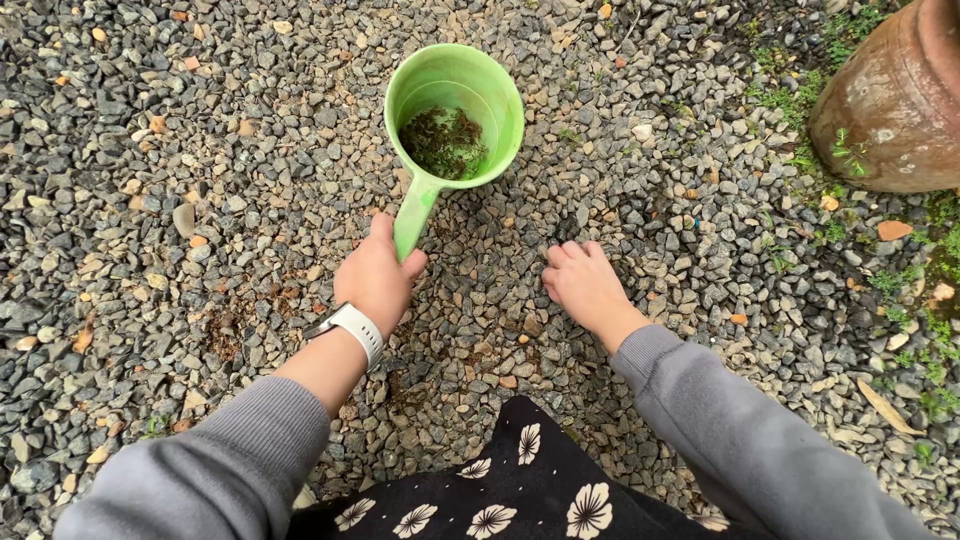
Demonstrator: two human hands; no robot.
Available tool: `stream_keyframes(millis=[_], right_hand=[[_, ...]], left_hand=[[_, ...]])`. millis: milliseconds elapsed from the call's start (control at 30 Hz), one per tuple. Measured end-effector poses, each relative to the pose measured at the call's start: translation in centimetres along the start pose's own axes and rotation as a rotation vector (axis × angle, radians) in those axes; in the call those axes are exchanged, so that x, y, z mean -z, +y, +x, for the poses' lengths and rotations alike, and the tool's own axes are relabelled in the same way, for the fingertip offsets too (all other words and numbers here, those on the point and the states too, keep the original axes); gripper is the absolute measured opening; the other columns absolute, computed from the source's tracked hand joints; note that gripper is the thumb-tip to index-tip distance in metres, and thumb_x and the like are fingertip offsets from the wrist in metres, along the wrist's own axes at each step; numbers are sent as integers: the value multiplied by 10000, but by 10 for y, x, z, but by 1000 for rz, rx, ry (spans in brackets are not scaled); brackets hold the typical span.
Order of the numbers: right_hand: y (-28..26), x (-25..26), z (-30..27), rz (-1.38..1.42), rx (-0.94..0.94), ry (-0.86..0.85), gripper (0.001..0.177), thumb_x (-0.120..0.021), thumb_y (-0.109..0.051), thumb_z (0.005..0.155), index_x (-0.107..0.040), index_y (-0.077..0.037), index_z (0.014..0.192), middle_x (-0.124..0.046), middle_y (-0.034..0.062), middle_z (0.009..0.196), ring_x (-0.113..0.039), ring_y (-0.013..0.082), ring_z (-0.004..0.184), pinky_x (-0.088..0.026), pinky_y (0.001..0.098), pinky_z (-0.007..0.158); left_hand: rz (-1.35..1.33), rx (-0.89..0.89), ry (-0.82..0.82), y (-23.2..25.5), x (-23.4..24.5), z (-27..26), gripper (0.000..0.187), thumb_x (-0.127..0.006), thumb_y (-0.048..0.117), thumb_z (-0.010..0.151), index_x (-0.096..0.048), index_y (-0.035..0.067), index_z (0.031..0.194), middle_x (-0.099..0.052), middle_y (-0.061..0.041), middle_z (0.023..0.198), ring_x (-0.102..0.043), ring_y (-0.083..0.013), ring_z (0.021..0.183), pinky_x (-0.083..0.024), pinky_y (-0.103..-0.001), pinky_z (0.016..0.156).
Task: Picking up small weeds and plant debris from a gravel surface and placing them into a green plastic scoop
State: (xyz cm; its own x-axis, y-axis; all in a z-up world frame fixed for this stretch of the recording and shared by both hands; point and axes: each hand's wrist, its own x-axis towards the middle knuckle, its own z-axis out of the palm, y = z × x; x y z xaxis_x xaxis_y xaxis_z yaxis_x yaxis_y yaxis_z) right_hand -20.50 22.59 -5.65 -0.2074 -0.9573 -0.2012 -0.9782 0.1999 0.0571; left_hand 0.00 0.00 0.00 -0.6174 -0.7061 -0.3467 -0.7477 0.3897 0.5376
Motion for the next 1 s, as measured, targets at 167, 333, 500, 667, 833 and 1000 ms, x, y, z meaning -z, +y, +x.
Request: stream_keyframes(millis=[167,333,500,667,833,1000], right_hand=[[5,-9,-3,96,-95,136,52,-729,-202,793,-727,-153,810,-606,11,941,-569,217,991,-431,402,896],[19,15,5,282,-343,430,58,-754,-192,851,-719,-146,850,-633,43,1027,-562,284,1013,-439,423,841],[49,78,30,303,-378,702,92,-765,-218,966,-766,-141,1016,-640,93,1096,-571,325,1117,-459,455,959],[65,154,49,264,-250,492,174,-754,-227,979,-780,-167,1141,-675,84,1164,-602,328,1133,-483,452,967],[61,249,75,109,-359,269,264,-711,-43,799,-726,-137,1045,-617,140,1103,-613,348,1066,-503,475,879],[53,292,102,55,-376,303,398,-602,78,822,-699,-140,1141,-611,172,1126,-624,391,1036,-515,478,899]], left_hand=[[-31,17,10,-1,3,4,471,-732,335,895,-479,110,1223,-730,-180,971,-705,-412,872,-532,-533,766],[-53,-5,-17,0,1,8,472,-736,330,894,-483,110,1227,-732,-172,986,-706,-404,884,-531,-535,775],[-82,-68,-92,18,1,11,449,-736,327,904,-490,104,1206,-735,-172,972,-714,-393,885,-542,-524,783],[-137,-145,-108,35,-14,24,463,-743,315,891,-498,111,1227,-729,-176,977,-707,-401,886,-540,-529,771],[-251,-90,-53,62,-4,55,417,-723,223,896,-527,111,1247,-730,-196,1004,-693,-421,932,-530,-545,805],[-398,28,-59,118,26,76,430,-742,282,901,-525,79,1212,-724,-197,1027,-702,-403,977,-542,-528,830]])
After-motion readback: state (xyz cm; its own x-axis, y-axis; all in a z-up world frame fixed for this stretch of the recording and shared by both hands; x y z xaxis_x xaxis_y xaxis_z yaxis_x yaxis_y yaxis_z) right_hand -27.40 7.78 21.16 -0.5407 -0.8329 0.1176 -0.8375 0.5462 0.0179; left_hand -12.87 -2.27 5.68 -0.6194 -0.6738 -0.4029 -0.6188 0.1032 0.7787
